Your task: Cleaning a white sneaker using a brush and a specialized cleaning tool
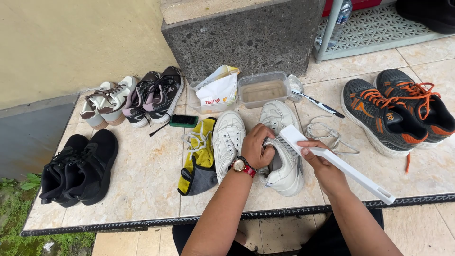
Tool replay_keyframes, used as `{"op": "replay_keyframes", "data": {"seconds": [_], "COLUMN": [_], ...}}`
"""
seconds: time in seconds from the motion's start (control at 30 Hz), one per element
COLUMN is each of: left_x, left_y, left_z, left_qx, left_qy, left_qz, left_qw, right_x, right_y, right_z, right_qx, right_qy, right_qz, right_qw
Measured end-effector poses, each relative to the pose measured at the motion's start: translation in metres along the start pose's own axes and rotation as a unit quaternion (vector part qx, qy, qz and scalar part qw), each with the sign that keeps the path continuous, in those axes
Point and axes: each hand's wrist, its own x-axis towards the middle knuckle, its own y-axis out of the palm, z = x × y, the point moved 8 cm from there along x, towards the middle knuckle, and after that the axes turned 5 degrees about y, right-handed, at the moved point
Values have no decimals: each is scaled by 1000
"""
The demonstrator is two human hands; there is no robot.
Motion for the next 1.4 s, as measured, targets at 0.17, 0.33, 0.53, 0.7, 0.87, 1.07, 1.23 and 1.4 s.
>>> {"op": "replay_keyframes", "data": {"seconds": [0.17, 0.33, 0.53, 0.7, 0.87, 1.07, 1.23, 1.4], "left_x": [-1, 1, -4, 0, 2, 0, 0, -1], "left_y": [0, 1, 0, -1, -5, -3, -5, -5], "left_z": [-2, -1, 1, -4, -7, -5, -7, -8], "left_qx": [-4, 0, 10, 7, 0, -12, -1, 27], "left_qy": [11, 23, 24, 34, 31, 30, 19, 14], "left_qz": [-20, -21, -25, -24, -28, -30, -30, -14], "left_qw": [1000, 1000, 999, 999, 999, 999, 999, 999], "right_x": [1, 12, 12, 15, 10, 29, 43, 5], "right_y": [-29, -7, -10, -6, 4, -25, -5, 2], "right_z": [-5, 8, 6, 19, 23, 22, 12, 13], "right_qx": [-24, -15, -40, -47, -44, -20, -29, -43], "right_qy": [-11, -45, -62, -69, -68, -95, -115, -76], "right_qz": [-5, 18, 53, 33, 51, -20, -8, -8], "right_qw": [1000, 999, 996, 996, 995, 995, 993, 996]}}
